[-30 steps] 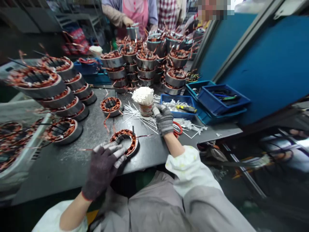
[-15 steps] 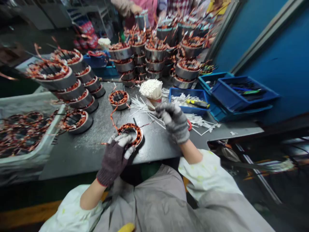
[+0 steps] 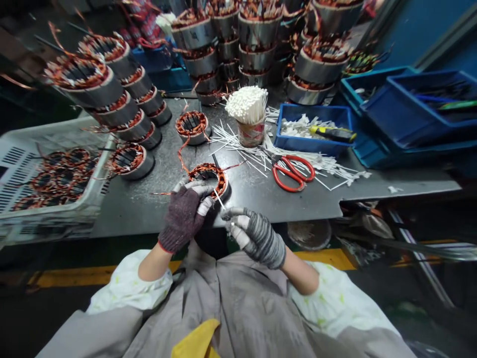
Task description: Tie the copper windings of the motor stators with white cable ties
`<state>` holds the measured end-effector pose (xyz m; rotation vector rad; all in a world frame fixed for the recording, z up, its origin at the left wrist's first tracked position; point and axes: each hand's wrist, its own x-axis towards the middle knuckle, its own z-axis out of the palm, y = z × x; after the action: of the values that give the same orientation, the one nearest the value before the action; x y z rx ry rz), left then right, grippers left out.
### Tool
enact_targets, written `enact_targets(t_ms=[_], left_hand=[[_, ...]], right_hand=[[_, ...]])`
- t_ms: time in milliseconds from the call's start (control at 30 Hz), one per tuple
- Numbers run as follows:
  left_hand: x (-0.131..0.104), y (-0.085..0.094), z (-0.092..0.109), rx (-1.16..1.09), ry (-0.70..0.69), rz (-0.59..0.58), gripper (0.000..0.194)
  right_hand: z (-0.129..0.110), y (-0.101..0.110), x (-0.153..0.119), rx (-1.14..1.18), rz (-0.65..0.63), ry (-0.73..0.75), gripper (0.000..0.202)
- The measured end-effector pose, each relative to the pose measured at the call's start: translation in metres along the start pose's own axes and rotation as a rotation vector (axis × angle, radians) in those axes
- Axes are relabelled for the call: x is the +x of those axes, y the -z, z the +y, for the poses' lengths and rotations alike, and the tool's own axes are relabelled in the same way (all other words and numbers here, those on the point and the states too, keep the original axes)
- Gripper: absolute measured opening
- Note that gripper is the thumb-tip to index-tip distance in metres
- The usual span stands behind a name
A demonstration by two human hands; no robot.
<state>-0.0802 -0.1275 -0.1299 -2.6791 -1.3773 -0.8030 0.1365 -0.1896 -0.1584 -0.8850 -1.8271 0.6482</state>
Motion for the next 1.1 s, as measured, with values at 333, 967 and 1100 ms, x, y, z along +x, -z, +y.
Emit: enact_targets(t_ms=[333, 967, 1100], left_hand=[[0.001, 0.001, 0.001, -0.020, 0.026, 0.005, 0.021], [0.005, -0.011, 0.003, -0.110, 0.064, 0.201, 0.017], [0.005, -0.010, 0.002, -0.128, 0.031, 0.200, 0.016]], right_hand=[[-0.011, 0.005, -0.021, -0.132, -0.012, -0.121, 0.020], [0.014, -0.026, 0.053, 0.441, 0.213, -0.653, 0.022], [0.022, -0.025, 0.056, 0.292, 0.222, -0.590, 0.017]])
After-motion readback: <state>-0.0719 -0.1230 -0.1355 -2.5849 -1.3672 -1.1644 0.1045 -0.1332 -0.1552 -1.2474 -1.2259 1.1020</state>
